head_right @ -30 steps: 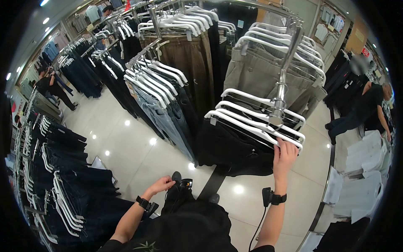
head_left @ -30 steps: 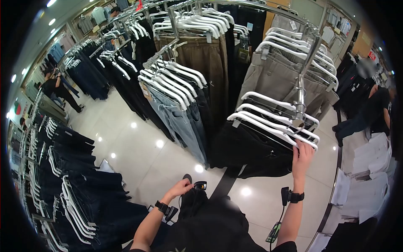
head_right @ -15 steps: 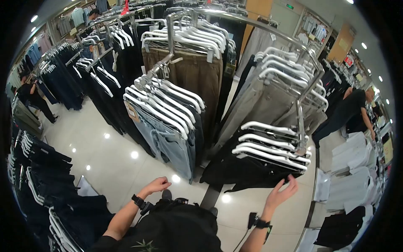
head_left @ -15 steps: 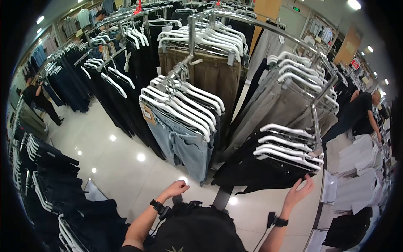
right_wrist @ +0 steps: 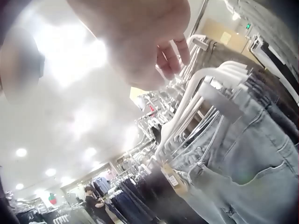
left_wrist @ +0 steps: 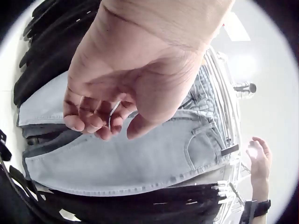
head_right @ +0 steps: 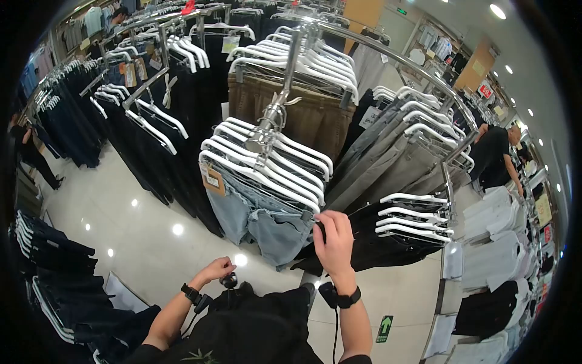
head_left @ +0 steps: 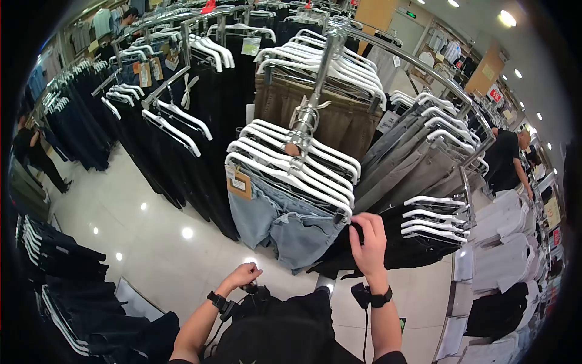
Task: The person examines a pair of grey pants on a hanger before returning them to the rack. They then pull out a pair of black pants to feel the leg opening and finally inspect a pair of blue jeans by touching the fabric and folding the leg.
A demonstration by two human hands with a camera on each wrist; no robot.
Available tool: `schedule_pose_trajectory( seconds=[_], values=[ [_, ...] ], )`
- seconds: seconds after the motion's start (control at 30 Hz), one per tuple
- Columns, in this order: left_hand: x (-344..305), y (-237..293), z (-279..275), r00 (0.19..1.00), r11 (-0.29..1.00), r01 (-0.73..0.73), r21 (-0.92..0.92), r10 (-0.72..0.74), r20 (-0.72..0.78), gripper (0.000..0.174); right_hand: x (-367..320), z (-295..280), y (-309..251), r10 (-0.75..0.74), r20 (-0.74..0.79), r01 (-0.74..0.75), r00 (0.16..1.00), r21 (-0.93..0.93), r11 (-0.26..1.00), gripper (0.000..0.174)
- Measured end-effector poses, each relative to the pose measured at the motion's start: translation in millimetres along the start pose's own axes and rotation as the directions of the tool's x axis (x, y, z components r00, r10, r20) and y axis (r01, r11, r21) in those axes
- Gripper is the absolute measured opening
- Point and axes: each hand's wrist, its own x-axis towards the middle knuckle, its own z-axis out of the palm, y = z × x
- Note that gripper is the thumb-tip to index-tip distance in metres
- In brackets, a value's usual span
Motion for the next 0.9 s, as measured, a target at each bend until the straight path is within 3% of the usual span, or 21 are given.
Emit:
schedule_pose_trajectory(
  seconds=[0.13, 0.4, 0.5, 0.63, 0.9],
  values=[
    [-18.8, -16.8, -11.0, 0.996, 0.997, 0.025, -0.079, -0.032, -0.089, 0.034, 41.6, 37.5, -14.1, -0.120, 0.114, 0.132, 0.986, -0.102, 0.986, 0.029],
    [-44.2, -54.9, -28.5, 0.967, 0.951, 0.100, -0.294, -0.162, -0.196, 0.027, 60.3, 77.5, -10.4, -0.184, 0.179, 0.228, 0.966, -0.267, 0.936, 0.020],
    [-41.3, -63.5, -35.5, 0.961, 0.959, 0.090, -0.269, -0.155, -0.231, 0.027, 53.7, 78.7, -10.7, -0.032, 0.271, 0.101, 0.962, -0.242, 0.965, 0.017],
    [-43.0, -50.7, -44.0, 0.952, 0.940, 0.079, -0.332, -0.170, -0.254, 0.027, 48.7, 75.1, -3.1, 0.010, 0.278, 0.050, 0.961, -0.210, 0.976, 0.018],
    [-31.5, -43.6, -43.5, 0.963, 0.968, 0.055, -0.244, -0.116, -0.245, 0.028, 49.1, 75.3, 6.6, -0.022, 0.244, 0.057, 0.970, -0.135, 0.989, 0.017]
  ],
)
